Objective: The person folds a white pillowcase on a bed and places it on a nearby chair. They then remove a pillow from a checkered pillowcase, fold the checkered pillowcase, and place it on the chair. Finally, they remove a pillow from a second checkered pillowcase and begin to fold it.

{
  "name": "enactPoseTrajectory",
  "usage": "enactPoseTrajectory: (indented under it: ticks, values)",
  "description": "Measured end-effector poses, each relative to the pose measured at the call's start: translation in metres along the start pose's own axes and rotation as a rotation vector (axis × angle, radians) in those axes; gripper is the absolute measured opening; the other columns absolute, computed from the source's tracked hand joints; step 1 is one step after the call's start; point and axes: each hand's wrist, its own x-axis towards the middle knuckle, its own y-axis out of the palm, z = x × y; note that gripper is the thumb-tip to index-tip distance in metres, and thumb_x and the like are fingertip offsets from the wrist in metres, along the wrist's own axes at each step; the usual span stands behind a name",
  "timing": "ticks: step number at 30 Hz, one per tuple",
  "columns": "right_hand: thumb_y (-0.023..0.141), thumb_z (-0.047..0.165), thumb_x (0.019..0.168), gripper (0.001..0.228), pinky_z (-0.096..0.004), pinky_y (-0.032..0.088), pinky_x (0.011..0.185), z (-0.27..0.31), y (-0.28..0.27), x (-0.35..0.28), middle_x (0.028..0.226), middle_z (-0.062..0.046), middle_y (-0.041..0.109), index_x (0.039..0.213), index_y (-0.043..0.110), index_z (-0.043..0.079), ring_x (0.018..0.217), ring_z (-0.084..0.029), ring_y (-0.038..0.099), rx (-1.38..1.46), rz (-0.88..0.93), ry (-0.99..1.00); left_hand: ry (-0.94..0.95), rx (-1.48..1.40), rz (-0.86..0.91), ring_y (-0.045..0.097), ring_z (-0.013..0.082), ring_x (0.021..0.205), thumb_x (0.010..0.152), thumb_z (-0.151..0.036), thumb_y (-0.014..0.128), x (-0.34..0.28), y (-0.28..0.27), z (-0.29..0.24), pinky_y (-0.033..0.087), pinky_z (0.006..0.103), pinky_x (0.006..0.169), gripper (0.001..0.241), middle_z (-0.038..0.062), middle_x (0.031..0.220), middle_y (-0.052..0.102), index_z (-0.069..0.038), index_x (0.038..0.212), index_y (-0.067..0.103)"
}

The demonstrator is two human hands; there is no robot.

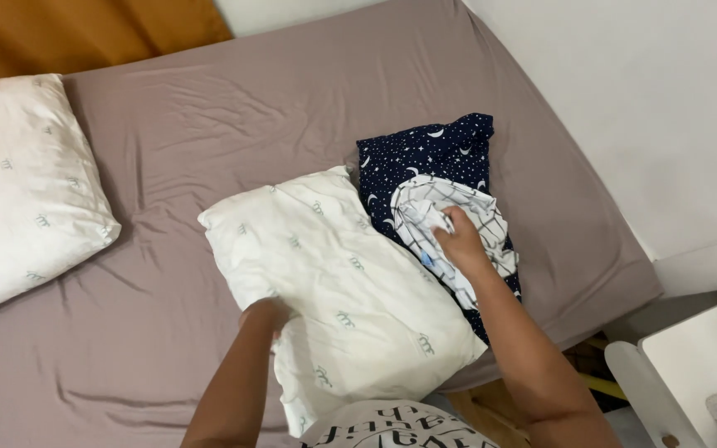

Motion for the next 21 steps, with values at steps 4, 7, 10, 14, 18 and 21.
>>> enactPoseTrajectory:
  ticks: [4, 7, 10, 14, 18, 21]
  values:
    - [0.067, 0.008, 0.101, 0.026, -0.031, 0.037, 0.056, 0.081, 0.003, -0.026, 0.090, -0.011, 0.057, 0.124, 0.056, 0.007, 0.068, -0.016, 0.047, 0.229, -0.059, 0.074, 0.001, 0.152, 0.104, 0.072, 0.0256, 0.071, 0.104, -0.040, 0.058, -0.027, 0.006, -0.020, 0.060, 0.0341, 0.065, 0.050, 0.019, 0.087, 0.077, 0.006, 0.088, 0.074]
    - [0.062, 0.005, 0.097, 0.008, -0.026, 0.053, 0.060, 0.132, 0.003, -0.065, 0.090, 0.001, 0.066, 0.104, 0.059, 0.009, 0.073, -0.009, 0.062, 0.511, -0.049, -0.125, 0.111, -0.097, 0.204, 0.076, 0.0245, 0.078, 0.102, -0.057, 0.053, -0.088, 0.028, -0.092, 0.064, 0.0361, 0.074, 0.065, 0.018, 0.091, 0.078, 0.005, 0.099, 0.072]
    - [0.068, 0.001, 0.095, 0.018, -0.029, 0.052, 0.078, 0.127, 0.002, -0.114, 0.102, -0.002, 0.058, 0.108, 0.059, 0.008, 0.090, -0.012, 0.058, 0.446, 0.183, -0.698, 0.061, -0.495, 0.641, 0.074, 0.0259, 0.097, 0.091, -0.076, 0.024, -0.117, 0.056, -0.140, 0.057, 0.0438, 0.088, 0.086, 0.014, 0.113, 0.074, -0.009, 0.133, 0.058]
    - [0.069, 0.009, 0.096, 0.010, -0.027, 0.049, 0.068, 0.118, -0.022, -0.138, 0.090, 0.001, 0.067, 0.105, 0.067, 0.007, 0.076, -0.008, 0.060, 0.417, 0.745, -0.538, 0.302, -0.832, 0.666, 0.070, 0.0283, 0.111, 0.092, -0.049, 0.038, -0.053, 0.078, -0.150, 0.055, 0.0480, 0.097, 0.067, 0.014, 0.128, 0.069, -0.007, 0.142, 0.052]
    - [0.073, 0.021, 0.095, 0.019, -0.029, 0.053, 0.076, 0.056, -0.042, -0.125, 0.094, -0.001, 0.070, 0.107, 0.067, 0.007, 0.086, -0.011, 0.063, 0.060, 0.885, -0.189, 0.542, -1.019, 0.576, 0.067, 0.0293, 0.116, 0.093, -0.013, 0.061, -0.063, 0.070, -0.169, 0.056, 0.0458, 0.102, 0.051, 0.015, 0.131, 0.066, -0.003, 0.142, 0.052]
    - [0.074, 0.028, 0.093, 0.037, -0.032, 0.058, 0.091, 0.000, -0.049, -0.110, 0.112, -0.008, 0.069, 0.122, 0.064, 0.007, 0.103, -0.017, 0.066, 0.277, 0.698, 0.057, 0.668, -0.955, 0.699, 0.066, 0.0250, 0.118, 0.093, -0.007, 0.066, -0.108, 0.061, -0.187, 0.054, 0.0421, 0.104, 0.053, 0.011, 0.131, 0.065, -0.005, 0.143, 0.051]
